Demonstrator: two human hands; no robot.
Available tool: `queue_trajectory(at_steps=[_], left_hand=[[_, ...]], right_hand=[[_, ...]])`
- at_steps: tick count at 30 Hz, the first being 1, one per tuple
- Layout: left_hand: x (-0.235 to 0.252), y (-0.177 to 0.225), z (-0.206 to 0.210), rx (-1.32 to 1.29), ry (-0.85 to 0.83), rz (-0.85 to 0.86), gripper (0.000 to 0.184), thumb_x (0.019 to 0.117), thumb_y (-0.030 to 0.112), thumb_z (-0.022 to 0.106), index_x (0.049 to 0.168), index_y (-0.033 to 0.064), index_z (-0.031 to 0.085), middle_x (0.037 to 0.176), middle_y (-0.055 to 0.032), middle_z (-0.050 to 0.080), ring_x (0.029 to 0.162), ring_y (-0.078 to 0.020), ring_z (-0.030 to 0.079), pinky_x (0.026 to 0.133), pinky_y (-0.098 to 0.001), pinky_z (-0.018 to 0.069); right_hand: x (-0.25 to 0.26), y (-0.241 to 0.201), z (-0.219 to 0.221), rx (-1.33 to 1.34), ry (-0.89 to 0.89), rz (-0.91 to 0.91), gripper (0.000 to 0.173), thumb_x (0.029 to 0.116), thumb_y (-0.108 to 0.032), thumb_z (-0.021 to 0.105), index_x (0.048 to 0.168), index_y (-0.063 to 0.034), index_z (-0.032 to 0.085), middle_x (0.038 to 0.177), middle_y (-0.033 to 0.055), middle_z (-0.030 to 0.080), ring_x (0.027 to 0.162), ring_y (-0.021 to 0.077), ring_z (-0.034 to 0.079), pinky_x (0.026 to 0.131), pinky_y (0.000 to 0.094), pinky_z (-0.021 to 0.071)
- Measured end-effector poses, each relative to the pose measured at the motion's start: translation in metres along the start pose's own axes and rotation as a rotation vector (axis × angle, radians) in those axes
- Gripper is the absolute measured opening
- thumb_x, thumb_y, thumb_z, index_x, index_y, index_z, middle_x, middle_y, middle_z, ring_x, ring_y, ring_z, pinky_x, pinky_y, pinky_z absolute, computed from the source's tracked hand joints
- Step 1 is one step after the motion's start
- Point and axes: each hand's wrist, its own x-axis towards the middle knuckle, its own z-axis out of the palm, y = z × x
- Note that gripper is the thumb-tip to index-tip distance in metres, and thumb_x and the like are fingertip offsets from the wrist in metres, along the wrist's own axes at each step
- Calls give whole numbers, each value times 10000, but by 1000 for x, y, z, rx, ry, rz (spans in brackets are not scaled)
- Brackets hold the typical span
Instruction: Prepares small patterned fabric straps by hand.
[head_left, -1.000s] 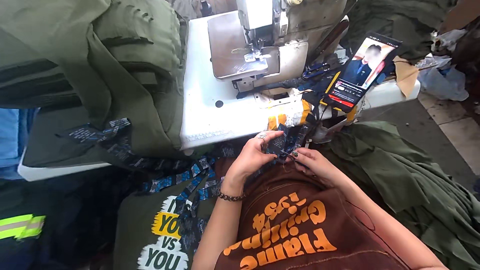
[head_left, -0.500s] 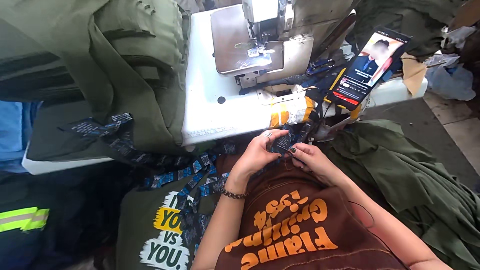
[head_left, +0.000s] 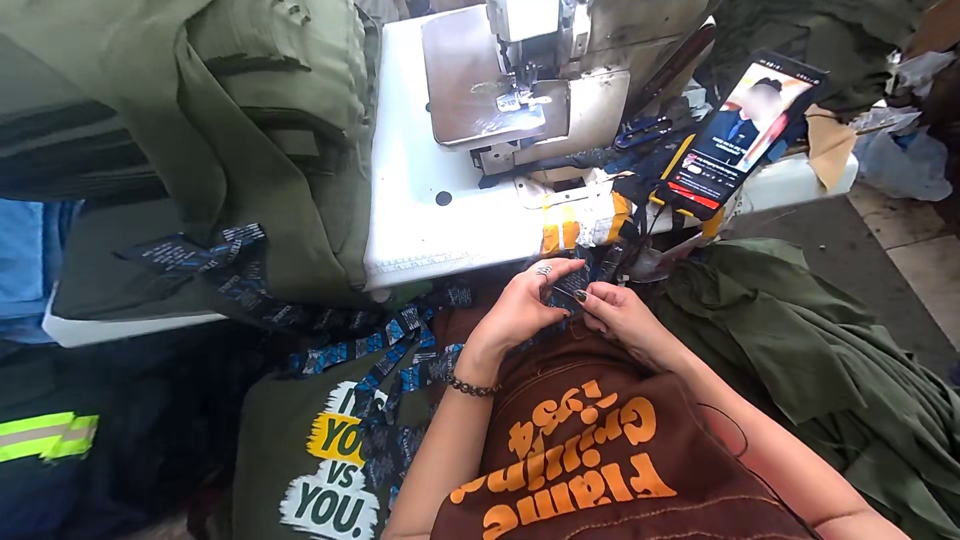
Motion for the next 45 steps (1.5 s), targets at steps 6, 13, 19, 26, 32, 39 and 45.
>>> queue_trajectory(at_steps=[6, 13, 19, 26, 32, 39, 45], left_hand=[[0, -3, -2, 19, 6, -68, 897, 755, -106, 774, 1526, 238, 471, 1491, -48, 492, 938, -122, 650, 735, -299, 573], [-7, 8, -2, 95, -39, -64, 1009, 779, -67, 781, 1602, 249, 291, 1355, -95, 588, 881, -166, 671, 732, -335, 589], [-20, 25, -11, 17, -119, 40, 432, 856, -66, 727, 1266, 69, 703, 1292, -53, 656, 1029, -104, 686, 870, -283, 605], [-6, 8, -14, -40, -7, 39, 709, 788, -106, 767, 1437, 118, 592, 1456, -61, 558, 1162, -176, 656, 923, -370, 607], [-4, 4, -5, -32, -26, 4, 745, 761, -97, 797, 1440, 128, 589, 1475, -47, 534, 1156, -163, 651, 906, -347, 607], [-5, 4, -3, -47, -24, -7, 733, 764, -114, 785, 1435, 105, 587, 1456, -73, 540, 1125, -167, 664, 904, -340, 608], [-4, 2, -3, -36, -30, 9, 729, 764, -112, 780, 1433, 105, 588, 1453, -72, 543, 1119, -161, 663, 899, -336, 607]], right_hand=[[-4, 1, -3, -30, -31, 69, 232, 1088, -230, 458, 1034, -69, 616, 626, -91, 493, 484, -14, 398, 456, 145, 324], [3, -11, -4, -110, 191, -41, 56, 900, -74, 714, 948, -51, 699, 765, -42, 646, 590, -8, 528, 540, 166, 446], [4, -32, -33, -17, 260, -89, 131, 1009, -161, 608, 1119, -102, 646, 600, -72, 483, 446, -10, 370, 427, 154, 327], [-18, -10, -35, -129, -4, 28, 328, 1084, -261, 393, 1163, -57, 638, 658, -93, 526, 501, -18, 421, 457, 144, 340], [-14, -8, -17, -36, -23, 38, 282, 1085, -219, 428, 1112, -56, 656, 643, -87, 535, 494, -18, 426, 457, 140, 341], [-9, -10, -12, 12, -13, 14, 268, 1083, -199, 438, 1071, -55, 663, 641, -79, 543, 488, -22, 416, 452, 132, 323], [-7, -7, -9, 0, 21, -27, 225, 1067, -169, 494, 1028, -46, 680, 639, -78, 550, 502, -17, 446, 471, 138, 356]])
